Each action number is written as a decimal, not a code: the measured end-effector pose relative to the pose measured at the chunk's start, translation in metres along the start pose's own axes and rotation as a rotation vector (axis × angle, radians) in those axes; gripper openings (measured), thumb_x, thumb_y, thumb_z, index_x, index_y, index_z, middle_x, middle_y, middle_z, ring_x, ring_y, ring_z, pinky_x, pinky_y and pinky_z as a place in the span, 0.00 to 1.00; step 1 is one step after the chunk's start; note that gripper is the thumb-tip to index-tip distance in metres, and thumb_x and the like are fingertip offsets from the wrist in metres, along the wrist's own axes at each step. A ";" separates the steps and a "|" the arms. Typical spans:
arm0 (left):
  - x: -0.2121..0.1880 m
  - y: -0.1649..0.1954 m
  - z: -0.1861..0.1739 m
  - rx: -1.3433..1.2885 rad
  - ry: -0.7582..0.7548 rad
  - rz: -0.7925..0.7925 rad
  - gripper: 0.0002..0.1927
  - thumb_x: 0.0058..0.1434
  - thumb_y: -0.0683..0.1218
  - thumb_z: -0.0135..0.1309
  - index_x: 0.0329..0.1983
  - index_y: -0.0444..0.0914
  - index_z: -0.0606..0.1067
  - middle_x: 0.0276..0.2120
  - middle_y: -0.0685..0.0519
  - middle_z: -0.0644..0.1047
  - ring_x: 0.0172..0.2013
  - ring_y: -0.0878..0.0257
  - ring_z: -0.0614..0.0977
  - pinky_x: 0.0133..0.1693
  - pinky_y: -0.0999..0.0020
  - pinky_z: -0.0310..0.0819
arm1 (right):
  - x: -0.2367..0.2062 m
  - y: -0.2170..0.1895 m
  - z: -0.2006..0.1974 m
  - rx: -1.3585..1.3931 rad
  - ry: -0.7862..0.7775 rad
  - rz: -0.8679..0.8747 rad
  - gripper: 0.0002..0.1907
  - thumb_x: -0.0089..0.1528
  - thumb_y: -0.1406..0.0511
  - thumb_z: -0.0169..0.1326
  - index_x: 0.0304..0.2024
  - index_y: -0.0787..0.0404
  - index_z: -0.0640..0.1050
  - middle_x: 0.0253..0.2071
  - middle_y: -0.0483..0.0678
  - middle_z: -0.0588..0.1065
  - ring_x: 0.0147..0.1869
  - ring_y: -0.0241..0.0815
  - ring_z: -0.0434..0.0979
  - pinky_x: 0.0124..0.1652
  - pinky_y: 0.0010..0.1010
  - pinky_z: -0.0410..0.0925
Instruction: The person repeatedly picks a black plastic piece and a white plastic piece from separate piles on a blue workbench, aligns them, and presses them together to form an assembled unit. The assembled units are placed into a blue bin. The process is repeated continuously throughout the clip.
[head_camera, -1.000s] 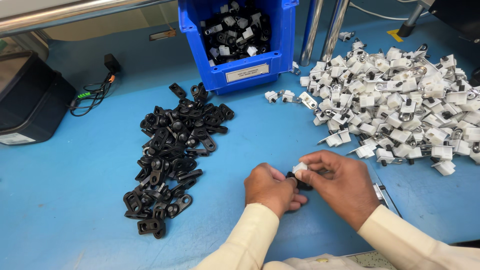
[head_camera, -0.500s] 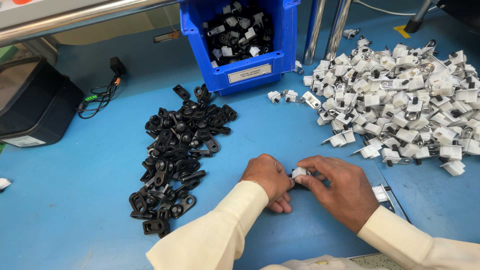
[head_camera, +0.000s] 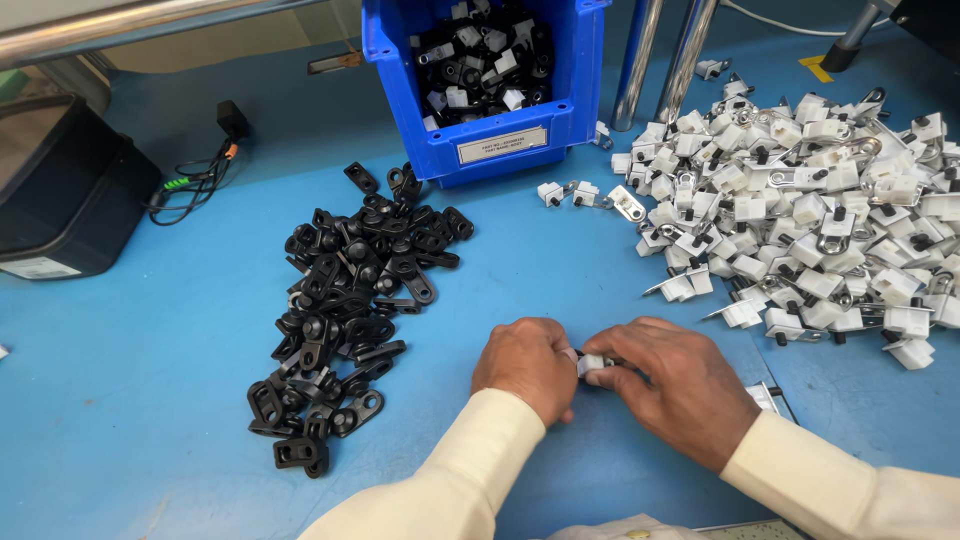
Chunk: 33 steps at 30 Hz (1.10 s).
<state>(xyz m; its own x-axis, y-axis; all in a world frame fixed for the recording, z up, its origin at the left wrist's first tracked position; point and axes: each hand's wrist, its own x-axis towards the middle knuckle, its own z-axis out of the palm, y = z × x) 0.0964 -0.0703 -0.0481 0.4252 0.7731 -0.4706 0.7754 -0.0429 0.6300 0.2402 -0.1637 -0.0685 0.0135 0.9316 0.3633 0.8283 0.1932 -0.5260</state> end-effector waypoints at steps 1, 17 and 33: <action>-0.001 0.000 0.003 0.097 0.101 0.088 0.09 0.64 0.45 0.53 0.33 0.37 0.81 0.27 0.45 0.83 0.25 0.57 0.84 0.34 0.61 0.81 | 0.002 -0.001 -0.001 -0.005 -0.031 0.058 0.13 0.53 0.66 0.65 0.41 0.59 0.82 0.32 0.48 0.82 0.35 0.46 0.81 0.35 0.36 0.72; -0.024 0.003 0.014 -0.372 -0.002 -0.050 0.22 0.55 0.55 0.68 0.28 0.32 0.75 0.20 0.49 0.79 0.18 0.62 0.83 0.16 0.71 0.73 | 0.024 0.032 0.000 0.492 -0.224 0.594 0.14 0.56 0.68 0.63 0.45 0.62 0.85 0.32 0.47 0.87 0.35 0.32 0.85 0.38 0.24 0.77; -0.013 -0.001 0.017 -0.509 0.040 -0.127 0.14 0.68 0.45 0.52 0.29 0.31 0.78 0.24 0.46 0.81 0.21 0.59 0.85 0.20 0.69 0.80 | 0.028 0.027 0.004 0.531 -0.247 0.547 0.14 0.56 0.67 0.63 0.45 0.62 0.85 0.31 0.46 0.83 0.34 0.31 0.80 0.37 0.25 0.74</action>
<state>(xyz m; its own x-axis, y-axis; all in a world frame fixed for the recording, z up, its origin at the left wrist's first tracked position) 0.0981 -0.0910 -0.0530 0.3166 0.7765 -0.5449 0.4907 0.3576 0.7946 0.2605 -0.1312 -0.0758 0.1643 0.9659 -0.1999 0.3621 -0.2476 -0.8987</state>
